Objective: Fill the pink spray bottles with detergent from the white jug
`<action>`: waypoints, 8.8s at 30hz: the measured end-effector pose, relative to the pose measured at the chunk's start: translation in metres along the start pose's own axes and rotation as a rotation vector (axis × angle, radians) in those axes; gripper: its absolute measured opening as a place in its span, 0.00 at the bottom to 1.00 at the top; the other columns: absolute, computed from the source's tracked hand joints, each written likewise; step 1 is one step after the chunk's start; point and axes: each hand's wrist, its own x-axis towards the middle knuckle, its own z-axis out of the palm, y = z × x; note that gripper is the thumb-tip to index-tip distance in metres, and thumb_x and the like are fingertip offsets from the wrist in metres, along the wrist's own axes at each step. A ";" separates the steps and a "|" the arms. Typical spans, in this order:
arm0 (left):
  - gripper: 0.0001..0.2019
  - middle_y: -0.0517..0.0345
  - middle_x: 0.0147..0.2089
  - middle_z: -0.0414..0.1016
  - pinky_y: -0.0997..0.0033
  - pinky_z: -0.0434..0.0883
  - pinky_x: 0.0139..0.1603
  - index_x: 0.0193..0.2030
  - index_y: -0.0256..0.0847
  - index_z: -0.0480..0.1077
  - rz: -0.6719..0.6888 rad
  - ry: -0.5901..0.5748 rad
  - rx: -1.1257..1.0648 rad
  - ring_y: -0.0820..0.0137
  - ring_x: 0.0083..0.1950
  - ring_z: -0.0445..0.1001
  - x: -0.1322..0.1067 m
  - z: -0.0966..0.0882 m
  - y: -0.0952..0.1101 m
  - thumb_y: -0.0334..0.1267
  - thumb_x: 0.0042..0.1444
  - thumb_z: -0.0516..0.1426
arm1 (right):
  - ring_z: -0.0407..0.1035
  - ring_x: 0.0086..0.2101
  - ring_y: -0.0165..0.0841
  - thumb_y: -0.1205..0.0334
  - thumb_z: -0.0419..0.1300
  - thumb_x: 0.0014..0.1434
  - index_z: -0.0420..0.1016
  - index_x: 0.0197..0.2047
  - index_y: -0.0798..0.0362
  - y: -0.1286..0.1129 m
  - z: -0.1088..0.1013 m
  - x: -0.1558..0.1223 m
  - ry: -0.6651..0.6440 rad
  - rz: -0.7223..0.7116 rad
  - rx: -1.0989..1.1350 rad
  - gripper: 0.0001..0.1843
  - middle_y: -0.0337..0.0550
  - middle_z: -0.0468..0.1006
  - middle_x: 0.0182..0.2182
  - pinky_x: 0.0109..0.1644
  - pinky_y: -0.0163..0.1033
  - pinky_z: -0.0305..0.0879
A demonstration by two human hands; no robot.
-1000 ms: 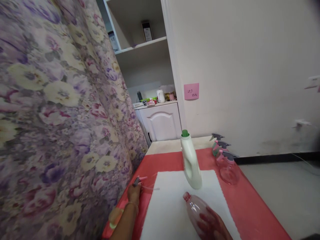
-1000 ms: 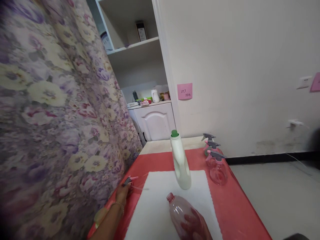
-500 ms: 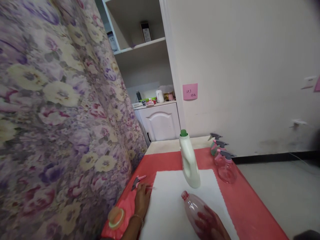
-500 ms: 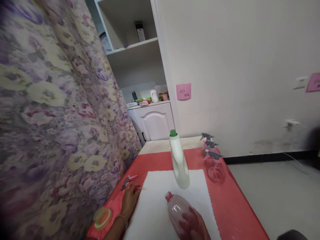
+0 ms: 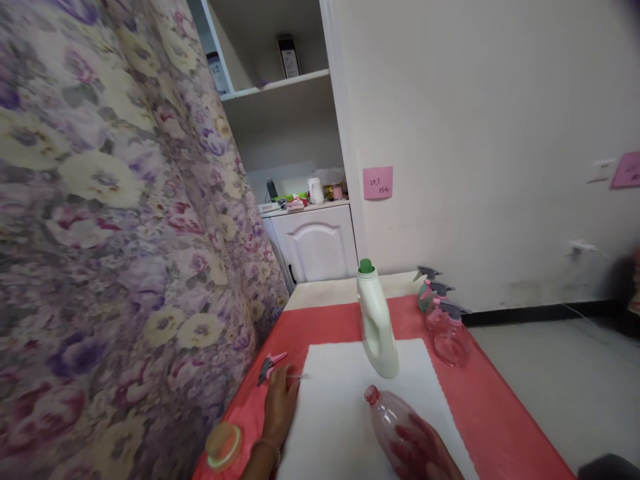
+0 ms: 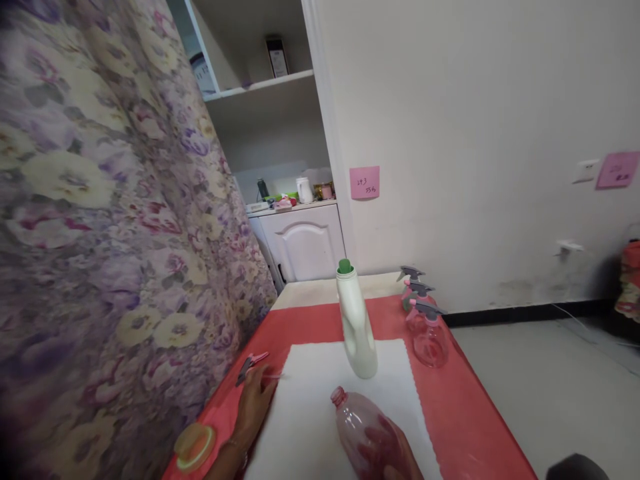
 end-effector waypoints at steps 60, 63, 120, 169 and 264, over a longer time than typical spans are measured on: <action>0.40 0.45 0.65 0.69 0.65 0.68 0.62 0.65 0.37 0.58 0.088 -0.461 -0.080 0.56 0.64 0.69 -0.069 0.086 0.001 0.31 0.40 0.57 | 0.72 0.29 0.40 0.34 0.66 0.43 0.76 0.27 0.53 -0.108 0.158 0.121 0.204 -0.533 -0.937 0.28 0.44 0.80 0.25 0.35 0.42 0.68; 0.40 0.44 0.65 0.69 0.64 0.66 0.63 0.65 0.36 0.58 0.085 -0.469 -0.078 0.56 0.65 0.68 -0.070 0.086 0.001 0.30 0.39 0.56 | 0.67 0.23 0.36 0.31 0.62 0.46 0.71 0.19 0.52 -0.113 0.168 0.127 0.185 -0.510 -0.977 0.30 0.42 0.75 0.17 0.31 0.40 0.64; 0.17 0.50 0.51 0.80 0.57 0.68 0.58 0.46 0.43 0.75 0.155 -0.619 -0.359 0.56 0.54 0.75 -0.010 0.053 0.105 0.37 0.46 0.61 | 0.61 0.16 0.24 0.48 0.65 0.52 0.72 0.31 0.53 -0.243 0.224 -0.048 -0.051 0.020 -1.706 0.16 0.32 0.69 0.19 0.17 0.27 0.53; 0.07 0.56 0.40 0.81 0.69 0.69 0.47 0.37 0.44 0.78 0.159 -0.749 -0.566 0.62 0.45 0.77 -0.005 0.057 0.103 0.36 0.51 0.61 | 0.61 0.23 0.27 0.36 0.61 0.53 0.71 0.32 0.53 -0.255 0.262 -0.024 -0.251 0.027 -2.266 0.25 0.36 0.72 0.24 0.25 0.32 0.54; 0.06 0.56 0.37 0.79 0.68 0.68 0.46 0.35 0.43 0.77 0.216 -0.729 -0.511 0.63 0.42 0.76 -0.008 0.060 0.103 0.35 0.51 0.59 | 0.69 0.26 0.34 0.35 0.59 0.54 0.73 0.33 0.53 -0.254 0.316 -0.022 -0.336 0.059 -2.521 0.27 0.43 0.76 0.27 0.28 0.35 0.56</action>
